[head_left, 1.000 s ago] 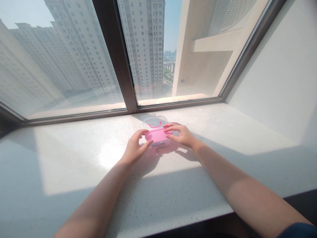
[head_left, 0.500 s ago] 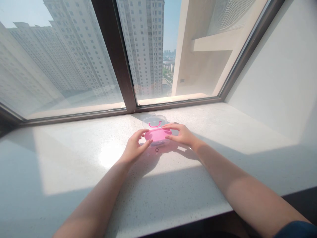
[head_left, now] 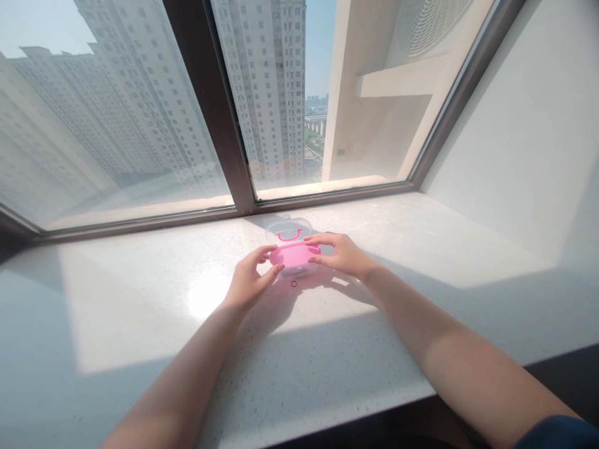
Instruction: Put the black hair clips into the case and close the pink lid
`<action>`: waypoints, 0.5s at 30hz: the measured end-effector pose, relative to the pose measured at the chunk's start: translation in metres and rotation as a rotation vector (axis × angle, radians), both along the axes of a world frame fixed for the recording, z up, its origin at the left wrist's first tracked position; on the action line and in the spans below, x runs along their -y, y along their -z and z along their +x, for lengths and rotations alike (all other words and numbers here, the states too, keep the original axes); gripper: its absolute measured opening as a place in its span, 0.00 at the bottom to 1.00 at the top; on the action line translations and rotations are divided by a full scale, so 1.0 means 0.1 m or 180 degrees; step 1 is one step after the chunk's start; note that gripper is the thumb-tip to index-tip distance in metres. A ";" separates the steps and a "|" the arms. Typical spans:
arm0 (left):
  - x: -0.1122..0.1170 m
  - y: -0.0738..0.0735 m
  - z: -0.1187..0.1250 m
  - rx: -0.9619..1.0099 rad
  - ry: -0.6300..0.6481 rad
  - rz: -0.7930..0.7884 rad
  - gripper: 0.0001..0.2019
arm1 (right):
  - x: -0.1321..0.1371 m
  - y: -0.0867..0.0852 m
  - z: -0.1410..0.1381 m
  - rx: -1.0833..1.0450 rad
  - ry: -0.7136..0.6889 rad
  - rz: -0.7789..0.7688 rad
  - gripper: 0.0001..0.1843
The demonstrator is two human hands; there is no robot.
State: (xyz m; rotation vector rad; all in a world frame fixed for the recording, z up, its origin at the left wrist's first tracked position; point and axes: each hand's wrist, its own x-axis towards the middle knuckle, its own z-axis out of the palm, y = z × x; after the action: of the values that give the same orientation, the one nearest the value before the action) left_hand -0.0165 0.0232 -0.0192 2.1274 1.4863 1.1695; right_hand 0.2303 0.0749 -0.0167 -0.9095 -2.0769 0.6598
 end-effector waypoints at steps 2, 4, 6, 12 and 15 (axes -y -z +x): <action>0.00 0.01 -0.01 0.0026 -0.0005 -0.0038 0.17 | 0.00 -0.01 0.00 -0.0030 -0.0003 -0.0047 0.19; 0.00 0.01 -0.02 0.0081 0.0023 -0.0081 0.17 | 0.00 -0.02 0.01 -0.0042 -0.0057 -0.0157 0.19; 0.00 0.02 -0.03 0.0159 0.0057 -0.0117 0.17 | -0.01 -0.03 0.03 -0.0031 -0.0129 -0.0292 0.19; -0.03 0.05 -0.06 0.0303 0.0147 -0.0185 0.18 | -0.01 -0.06 0.05 0.0042 -0.0157 -0.0372 0.21; -0.05 0.06 -0.08 0.0330 0.0253 -0.0200 0.17 | 0.01 -0.08 0.04 0.0095 -0.0090 -0.0406 0.23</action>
State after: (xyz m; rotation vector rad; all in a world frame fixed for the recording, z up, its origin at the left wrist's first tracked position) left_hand -0.0242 0.0280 -0.0254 2.0327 1.3630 1.1703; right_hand 0.2341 0.0743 -0.0090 -0.9677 -2.0966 0.8059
